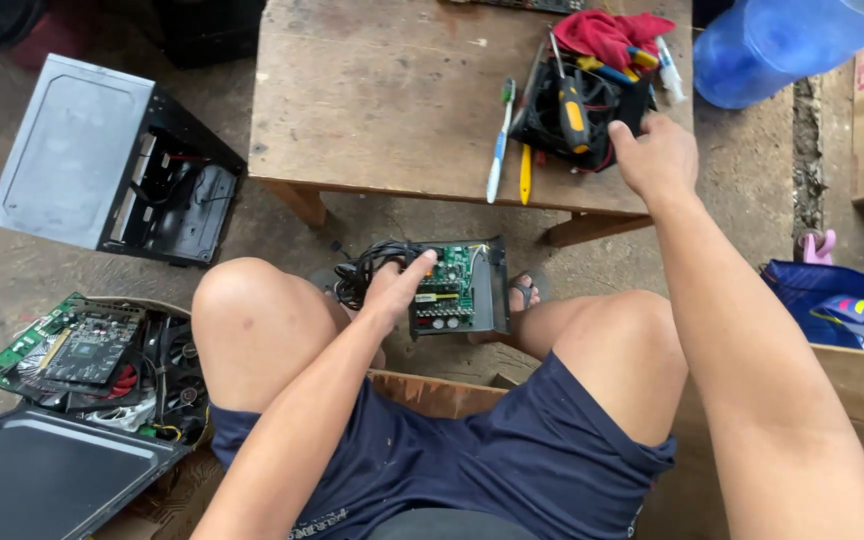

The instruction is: Cleaning a computer power supply unit with an electric blower and disassembling it with a screwdriver.

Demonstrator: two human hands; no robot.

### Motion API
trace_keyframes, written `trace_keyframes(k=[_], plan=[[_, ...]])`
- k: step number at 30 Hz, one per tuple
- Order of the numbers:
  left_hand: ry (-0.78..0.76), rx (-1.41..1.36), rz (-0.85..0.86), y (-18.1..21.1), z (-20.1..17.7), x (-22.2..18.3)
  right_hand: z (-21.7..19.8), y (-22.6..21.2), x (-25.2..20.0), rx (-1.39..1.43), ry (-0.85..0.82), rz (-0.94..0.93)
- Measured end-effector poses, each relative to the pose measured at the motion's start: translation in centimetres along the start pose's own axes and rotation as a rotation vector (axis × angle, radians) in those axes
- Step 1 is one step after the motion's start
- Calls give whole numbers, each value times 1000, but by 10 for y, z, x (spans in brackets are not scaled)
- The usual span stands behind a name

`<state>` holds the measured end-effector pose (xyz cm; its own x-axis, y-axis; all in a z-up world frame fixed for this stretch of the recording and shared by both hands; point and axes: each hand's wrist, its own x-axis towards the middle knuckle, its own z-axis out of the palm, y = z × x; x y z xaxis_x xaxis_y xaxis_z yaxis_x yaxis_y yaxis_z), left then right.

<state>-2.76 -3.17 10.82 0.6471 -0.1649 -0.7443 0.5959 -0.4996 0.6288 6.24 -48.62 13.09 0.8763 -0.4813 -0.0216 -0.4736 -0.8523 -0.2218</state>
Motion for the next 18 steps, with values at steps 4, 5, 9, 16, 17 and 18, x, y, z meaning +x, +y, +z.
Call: trace_keyframes(k=[4,5,9,16,17,18], plan=[[-15,13,1,-6,-5,12,-4,-7,2,-43,-76,-35],[-21,24,-9,-7,-6,14,-3,-3,4,-47,-65,-45],[-60,18,-23,-8,-8,19,-28,-16,-16,-37,-16,-40],[-116,1,-158,35,-14,-5,-66,-59,-22,121,54,21],[-126,7,-162,34,-13,-4,-78,-76,-27,169,46,35],[-136,14,-166,34,-11,-3,-91,-93,-33,217,38,49]])
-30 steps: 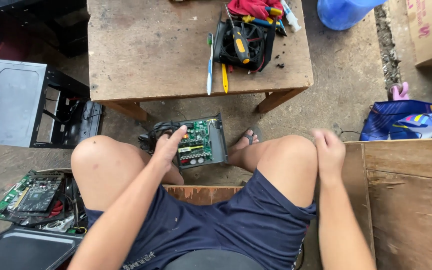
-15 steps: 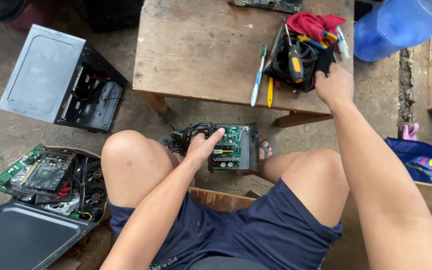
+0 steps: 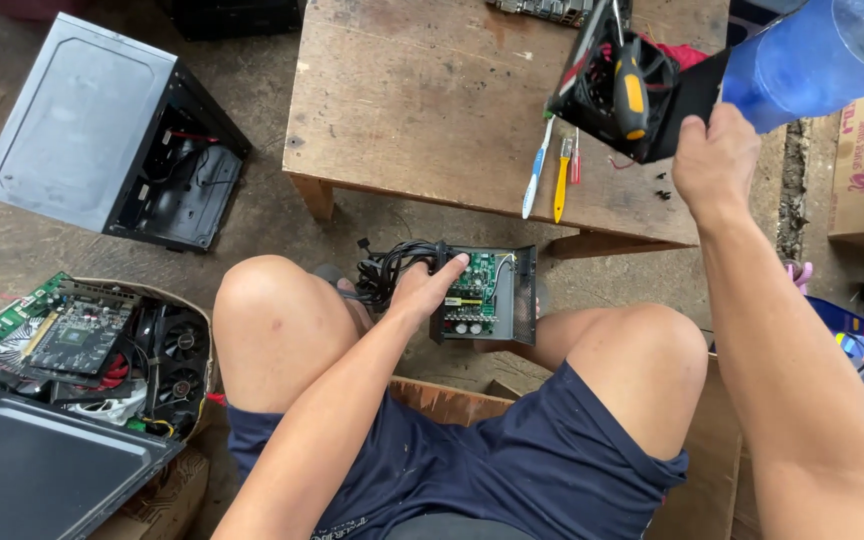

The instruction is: Cleaning a computer power supply unit with an electric blower and disassembling it with a screwdriver.

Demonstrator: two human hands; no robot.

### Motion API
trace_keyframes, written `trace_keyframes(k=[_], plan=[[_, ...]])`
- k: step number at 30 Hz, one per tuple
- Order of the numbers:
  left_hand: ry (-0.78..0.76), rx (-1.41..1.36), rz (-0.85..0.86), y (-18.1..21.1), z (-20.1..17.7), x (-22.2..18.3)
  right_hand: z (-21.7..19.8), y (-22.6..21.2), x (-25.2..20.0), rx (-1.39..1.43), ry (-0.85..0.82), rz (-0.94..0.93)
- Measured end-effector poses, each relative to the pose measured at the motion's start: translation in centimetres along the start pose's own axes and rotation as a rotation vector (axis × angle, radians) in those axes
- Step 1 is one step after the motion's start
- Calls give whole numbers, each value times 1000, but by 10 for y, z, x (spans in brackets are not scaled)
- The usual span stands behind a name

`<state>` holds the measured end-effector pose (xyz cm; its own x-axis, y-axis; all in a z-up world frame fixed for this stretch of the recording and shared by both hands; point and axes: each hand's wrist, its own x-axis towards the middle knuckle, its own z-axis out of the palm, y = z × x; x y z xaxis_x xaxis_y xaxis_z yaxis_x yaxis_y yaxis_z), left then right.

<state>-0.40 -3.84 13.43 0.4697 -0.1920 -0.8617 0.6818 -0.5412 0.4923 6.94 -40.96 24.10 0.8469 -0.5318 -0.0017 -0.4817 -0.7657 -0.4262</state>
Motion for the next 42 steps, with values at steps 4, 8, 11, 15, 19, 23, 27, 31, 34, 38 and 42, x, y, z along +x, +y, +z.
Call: trace_keyframes(k=[4,8,11,15,19,23,27,31,34,38,42], plan=[[16,-7,26,-3,3,6,8,-47,6,-51,28,-135],[11,-23,8,-1,1,1,38,-115,-8,113,-142,-51],[28,-27,9,-5,3,6,93,-122,2,102,-135,-54],[37,-59,1,-1,2,0,127,-146,-16,175,-167,6],[42,-96,12,0,2,4,142,-117,-16,197,-190,-90],[49,-85,105,-13,1,23,106,-76,-39,135,-173,-144],[62,-94,184,-18,-3,21,103,-4,-70,29,-119,-165],[37,-187,216,-21,4,12,117,22,-90,6,-117,-230],[24,-311,270,-27,11,7,133,31,-96,-114,-121,-273],[48,-465,405,-28,13,2,141,18,-94,-208,-126,-281],[133,-520,421,-14,-4,-18,158,20,-89,-340,-98,-282]])
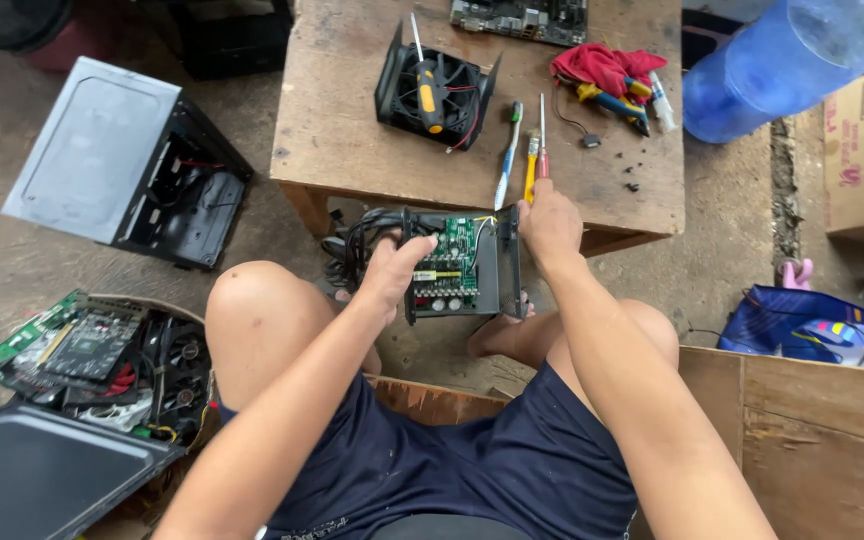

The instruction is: Cleaning a computer power supply unit with an electric blower and disassembling it with a screwdriver.

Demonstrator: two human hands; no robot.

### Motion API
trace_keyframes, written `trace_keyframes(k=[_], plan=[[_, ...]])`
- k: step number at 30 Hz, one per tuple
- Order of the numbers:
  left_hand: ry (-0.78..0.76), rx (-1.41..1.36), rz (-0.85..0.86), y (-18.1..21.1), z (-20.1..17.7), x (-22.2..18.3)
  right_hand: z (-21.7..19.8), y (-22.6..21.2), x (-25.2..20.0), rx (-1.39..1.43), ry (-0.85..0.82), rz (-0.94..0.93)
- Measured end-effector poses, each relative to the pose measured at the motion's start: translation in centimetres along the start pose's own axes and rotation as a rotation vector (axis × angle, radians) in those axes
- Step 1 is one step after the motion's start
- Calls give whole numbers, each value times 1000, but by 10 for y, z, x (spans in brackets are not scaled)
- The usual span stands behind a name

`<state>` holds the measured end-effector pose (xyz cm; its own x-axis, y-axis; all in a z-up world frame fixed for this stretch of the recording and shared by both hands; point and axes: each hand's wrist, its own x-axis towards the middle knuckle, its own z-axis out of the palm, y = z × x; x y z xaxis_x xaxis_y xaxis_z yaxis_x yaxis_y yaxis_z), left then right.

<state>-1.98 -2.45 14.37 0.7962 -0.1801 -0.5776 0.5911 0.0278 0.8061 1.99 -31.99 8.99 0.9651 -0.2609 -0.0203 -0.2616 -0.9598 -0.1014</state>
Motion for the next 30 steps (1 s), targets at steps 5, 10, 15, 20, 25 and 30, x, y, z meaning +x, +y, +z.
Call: trace_keyframes(k=[5,10,15,20,25,30], plan=[[40,49,64,32,-7,-8,4,-3,15,53,-128,139],[117,41,94,-22,-21,33,7,5,15,49,-90,141],[157,-1,144,-24,-9,27,-14,-1,-5,198,-56,187],[105,32,228,-12,-11,25,-50,-4,-46,408,110,193],[120,104,269,-8,-9,32,-134,-20,-127,743,340,102],[81,92,324,2,-8,17,-152,-44,-199,1207,290,-126]])
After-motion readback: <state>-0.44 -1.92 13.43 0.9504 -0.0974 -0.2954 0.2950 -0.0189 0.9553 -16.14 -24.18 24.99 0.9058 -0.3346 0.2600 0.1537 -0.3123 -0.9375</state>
